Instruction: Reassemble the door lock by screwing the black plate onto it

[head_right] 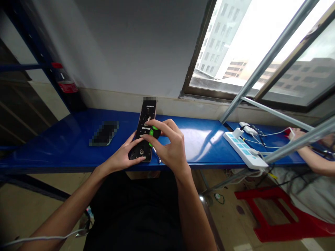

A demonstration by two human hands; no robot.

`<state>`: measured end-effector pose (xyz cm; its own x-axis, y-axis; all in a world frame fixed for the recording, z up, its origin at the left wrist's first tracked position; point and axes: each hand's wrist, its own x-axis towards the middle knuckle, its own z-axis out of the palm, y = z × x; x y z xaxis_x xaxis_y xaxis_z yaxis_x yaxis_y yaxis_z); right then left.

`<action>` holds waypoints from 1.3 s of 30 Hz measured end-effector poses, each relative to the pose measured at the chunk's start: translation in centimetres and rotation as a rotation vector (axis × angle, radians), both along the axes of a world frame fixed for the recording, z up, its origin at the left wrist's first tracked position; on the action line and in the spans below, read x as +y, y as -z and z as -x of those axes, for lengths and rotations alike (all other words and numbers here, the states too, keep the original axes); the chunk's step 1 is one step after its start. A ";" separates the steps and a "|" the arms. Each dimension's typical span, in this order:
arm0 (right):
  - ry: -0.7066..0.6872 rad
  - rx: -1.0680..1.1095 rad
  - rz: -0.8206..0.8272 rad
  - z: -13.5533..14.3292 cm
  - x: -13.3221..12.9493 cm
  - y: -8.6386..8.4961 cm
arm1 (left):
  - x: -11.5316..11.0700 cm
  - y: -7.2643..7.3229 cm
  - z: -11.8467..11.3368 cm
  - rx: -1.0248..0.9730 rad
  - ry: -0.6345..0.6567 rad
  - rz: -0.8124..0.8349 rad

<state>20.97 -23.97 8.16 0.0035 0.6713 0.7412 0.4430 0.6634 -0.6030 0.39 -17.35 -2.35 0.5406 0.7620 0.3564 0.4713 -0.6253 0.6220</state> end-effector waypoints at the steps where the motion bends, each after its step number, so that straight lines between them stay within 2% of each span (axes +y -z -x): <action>1: -0.015 -0.012 0.012 0.0 -0.1 -0.1 | 0.0 0.0 0.0 -0.001 -0.002 -0.001; 5: -0.176 -0.032 0.097 -0.3 -0.4 -0.1 | 0.0 0.0 0.0 -0.004 -0.003 -0.002; 7: -0.205 -0.020 0.095 -0.4 -0.5 0.1 | 0.0 0.1 0.0 -0.002 -0.004 -0.001; 15: 0.031 -0.051 -0.014 0.0 -0.4 0.1 | 0.2 0.3 0.0 0.006 0.002 -0.029; 21: -0.125 0.025 0.101 -0.3 -0.7 0.3 | 0.1 0.0 -0.1 0.001 0.006 -0.007; 26: 0.068 0.035 -0.011 -0.7 -0.5 0.6 | 0.0 0.1 -0.1 -0.013 0.007 -0.010; 29: 0.122 -0.026 -0.050 -0.6 -0.4 0.4 | 0.1 0.2 -0.1 -0.017 0.005 -0.018; 31: 0.073 -0.082 -0.018 -0.7 -0.6 0.2 | 0.2 0.2 -0.1 -0.013 0.004 -0.018; 34: -0.128 -0.102 0.064 -0.7 -0.9 0.1 | 0.2 0.1 0.0 -0.005 0.005 -0.014; 36: -0.207 -0.076 0.077 -0.7 -0.9 0.2 | 0.3 0.2 0.0 -0.004 0.005 -0.019; 39: -0.134 -0.049 0.021 -0.4 -0.5 0.4 | 0.3 0.3 0.0 -0.012 0.004 -0.025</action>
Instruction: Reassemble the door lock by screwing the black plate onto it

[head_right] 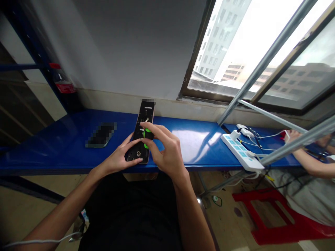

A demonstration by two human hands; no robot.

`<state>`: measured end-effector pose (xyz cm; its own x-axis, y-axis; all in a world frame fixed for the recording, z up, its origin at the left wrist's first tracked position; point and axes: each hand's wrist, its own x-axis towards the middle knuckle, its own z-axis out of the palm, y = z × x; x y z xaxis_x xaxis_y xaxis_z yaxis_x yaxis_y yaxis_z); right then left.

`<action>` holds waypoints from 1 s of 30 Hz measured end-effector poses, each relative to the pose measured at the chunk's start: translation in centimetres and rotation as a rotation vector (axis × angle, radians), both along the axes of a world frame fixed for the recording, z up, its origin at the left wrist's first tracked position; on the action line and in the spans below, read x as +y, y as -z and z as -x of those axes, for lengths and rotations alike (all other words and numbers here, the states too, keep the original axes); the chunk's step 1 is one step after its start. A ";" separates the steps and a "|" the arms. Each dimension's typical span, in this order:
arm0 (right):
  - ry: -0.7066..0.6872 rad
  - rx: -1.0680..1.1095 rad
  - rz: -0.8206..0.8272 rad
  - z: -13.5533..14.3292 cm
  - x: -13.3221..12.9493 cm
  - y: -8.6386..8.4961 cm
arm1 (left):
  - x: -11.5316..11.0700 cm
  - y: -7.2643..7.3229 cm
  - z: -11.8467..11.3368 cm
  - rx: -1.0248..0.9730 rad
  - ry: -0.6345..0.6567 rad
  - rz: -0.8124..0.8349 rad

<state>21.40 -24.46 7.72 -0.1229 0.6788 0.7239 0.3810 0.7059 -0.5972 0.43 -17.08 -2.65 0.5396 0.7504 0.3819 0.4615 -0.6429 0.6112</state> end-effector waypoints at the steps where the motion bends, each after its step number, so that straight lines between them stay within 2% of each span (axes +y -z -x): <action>1: 0.049 0.003 -0.022 0.1 0.2 0.1 | 0.0 0.0 0.0 -0.004 0.001 0.001; 3: 0.133 0.006 -0.047 0.1 0.5 0.1 | -0.1 0.0 0.0 -0.011 0.003 0.003; 5: 0.145 0.005 -0.028 0.0 0.6 0.0 | -0.2 -0.1 0.0 -0.016 0.003 0.006; 9: -0.048 -0.010 0.079 -0.5 0.4 -0.4 | -0.4 -0.5 0.0 -0.017 0.002 0.015; 11: -0.098 -0.015 0.092 -0.6 0.2 -0.5 | -0.4 -0.5 -0.1 -0.019 0.008 0.014; 14: -0.050 -0.038 0.042 -0.5 0.2 -0.5 | -0.4 -0.4 -0.1 -0.024 0.009 0.007; 17: 0.075 -0.041 -0.033 -0.4 0.6 -0.3 | -0.3 -0.3 -0.1 -0.016 -0.006 0.008; 20: 0.130 -0.025 -0.032 -0.6 0.8 -0.3 | -0.4 -0.4 0.0 -0.005 -0.007 0.012; 25: -0.068 -0.099 0.081 -1.1 0.4 -0.9 | -0.4 -0.5 -0.1 -0.006 0.002 0.017; 30: -0.062 -0.157 -0.009 -1.1 0.1 -1.2 | -0.4 -0.3 -0.1 -0.008 -0.005 0.013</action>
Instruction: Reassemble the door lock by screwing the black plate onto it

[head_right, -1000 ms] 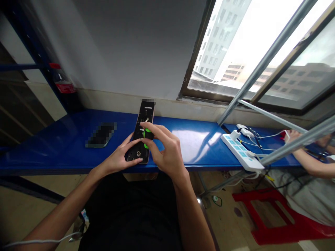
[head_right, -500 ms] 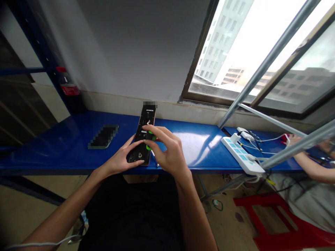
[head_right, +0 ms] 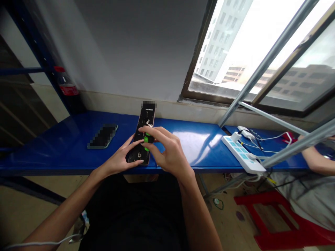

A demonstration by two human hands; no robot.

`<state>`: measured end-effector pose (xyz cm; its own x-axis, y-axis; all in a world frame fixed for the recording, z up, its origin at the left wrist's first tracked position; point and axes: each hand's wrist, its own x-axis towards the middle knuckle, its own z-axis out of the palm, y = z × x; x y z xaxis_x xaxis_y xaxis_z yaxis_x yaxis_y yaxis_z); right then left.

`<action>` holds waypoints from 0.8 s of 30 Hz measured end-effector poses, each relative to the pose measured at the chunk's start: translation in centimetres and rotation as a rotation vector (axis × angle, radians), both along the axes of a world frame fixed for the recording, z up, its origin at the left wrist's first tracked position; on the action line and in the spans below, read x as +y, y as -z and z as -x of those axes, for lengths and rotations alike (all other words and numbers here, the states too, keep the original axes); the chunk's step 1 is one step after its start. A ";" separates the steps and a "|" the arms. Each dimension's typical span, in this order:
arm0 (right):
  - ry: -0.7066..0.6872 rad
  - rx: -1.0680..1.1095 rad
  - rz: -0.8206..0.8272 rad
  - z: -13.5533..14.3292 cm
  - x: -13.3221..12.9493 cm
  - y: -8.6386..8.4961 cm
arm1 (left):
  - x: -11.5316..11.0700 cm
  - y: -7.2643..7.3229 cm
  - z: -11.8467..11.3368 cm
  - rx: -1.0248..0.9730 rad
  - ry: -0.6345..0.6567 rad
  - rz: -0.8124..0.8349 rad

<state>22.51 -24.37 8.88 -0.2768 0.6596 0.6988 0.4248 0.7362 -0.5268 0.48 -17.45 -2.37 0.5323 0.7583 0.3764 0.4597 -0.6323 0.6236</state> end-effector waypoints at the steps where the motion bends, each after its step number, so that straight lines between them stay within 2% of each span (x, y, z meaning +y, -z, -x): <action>1: 0.004 0.003 -0.008 0.1 0.0 0.0 | 0.0 0.1 0.0 0.002 -0.004 0.001; 9: 0.082 -0.052 -0.062 1.3 0.2 0.0 | 0.3 0.6 0.0 0.016 -0.034 -0.019; 14: 0.101 -0.012 -0.063 1.2 0.1 0.3 | 0.3 0.6 0.1 0.053 -0.038 -0.029; 20: 0.034 0.236 0.021 0.7 0.7 3.0 | -0.2 -0.1 0.6 0.210 -0.055 -0.019; 22: 0.075 0.382 -0.023 0.3 1.0 4.1 | -0.3 -0.8 0.7 0.258 -0.068 -0.048; 24: 0.178 0.546 -0.101 -0.4 1.2 4.9 | 0.0 -2.0 0.6 0.278 -0.092 -0.097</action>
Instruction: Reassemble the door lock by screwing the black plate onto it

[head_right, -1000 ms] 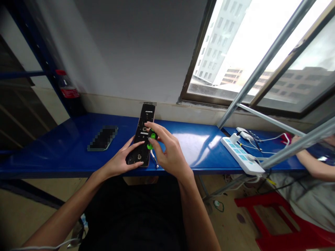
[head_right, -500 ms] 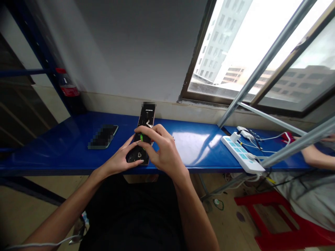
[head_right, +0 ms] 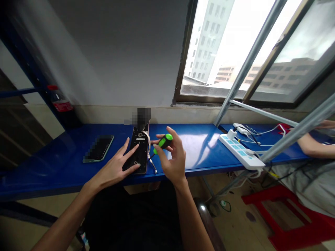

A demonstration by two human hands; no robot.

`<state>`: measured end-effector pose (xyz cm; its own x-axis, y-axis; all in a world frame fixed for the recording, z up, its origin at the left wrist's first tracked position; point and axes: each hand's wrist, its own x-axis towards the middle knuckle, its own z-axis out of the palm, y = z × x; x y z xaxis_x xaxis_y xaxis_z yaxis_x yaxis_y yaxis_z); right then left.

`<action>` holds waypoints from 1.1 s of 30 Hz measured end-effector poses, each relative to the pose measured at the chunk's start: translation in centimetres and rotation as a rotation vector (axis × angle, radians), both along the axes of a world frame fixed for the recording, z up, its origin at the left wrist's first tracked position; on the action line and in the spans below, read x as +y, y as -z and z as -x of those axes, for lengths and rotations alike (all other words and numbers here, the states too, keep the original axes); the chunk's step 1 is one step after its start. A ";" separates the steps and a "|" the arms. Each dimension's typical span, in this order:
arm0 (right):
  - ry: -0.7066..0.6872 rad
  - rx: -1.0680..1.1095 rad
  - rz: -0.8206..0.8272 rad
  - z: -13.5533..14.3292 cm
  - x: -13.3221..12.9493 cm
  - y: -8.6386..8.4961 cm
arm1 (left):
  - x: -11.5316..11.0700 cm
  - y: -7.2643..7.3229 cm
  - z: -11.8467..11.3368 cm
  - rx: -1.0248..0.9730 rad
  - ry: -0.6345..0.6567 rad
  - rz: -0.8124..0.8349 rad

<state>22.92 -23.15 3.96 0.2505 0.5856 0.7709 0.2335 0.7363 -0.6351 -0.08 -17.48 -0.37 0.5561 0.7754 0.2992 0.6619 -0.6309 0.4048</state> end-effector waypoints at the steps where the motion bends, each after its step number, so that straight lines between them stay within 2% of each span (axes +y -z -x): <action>1: 0.072 0.075 -0.029 -0.5 0.2 0.3 | 0.2 -0.8 -0.2 0.003 -0.006 -0.026; 3: 0.208 0.187 -0.072 -2.0 0.7 0.8 | 0.9 -2.6 -1.1 -0.024 -0.001 -0.113; 6: 0.326 0.231 -0.065 -4.7 2.0 1.5 | 2.4 -5.3 -3.6 -0.010 0.102 -0.187; 9: 0.410 0.205 -0.005 -7.1 3.5 2.3 | 4.1 -6.8 -7.0 0.112 0.209 -0.227; 12: 0.436 0.187 0.014 -8.5 4.8 3.1 | 6.0 -6.7 -10.2 0.239 0.267 -0.285; 16: 0.426 0.158 0.031 -9.0 6.1 3.7 | 7.8 -5.2 -12.6 0.340 0.331 -0.285; 20: 0.406 0.130 0.050 -9.0 6.8 4.1 | 8.0 -4.6 -12.9 0.349 0.340 -0.270; 26: 0.390 0.137 0.031 -8.7 6.5 4.2 | 6.9 -5.5 -11.9 0.330 0.335 -0.266; 29: 0.367 0.156 0.000 -7.9 5.8 3.3 | 6.5 -5.7 -10.6 0.230 0.309 -0.291; 33: 0.295 0.166 -0.046 -5.9 4.8 1.4 | 6.0 -5.5 -8.1 0.050 0.270 -0.338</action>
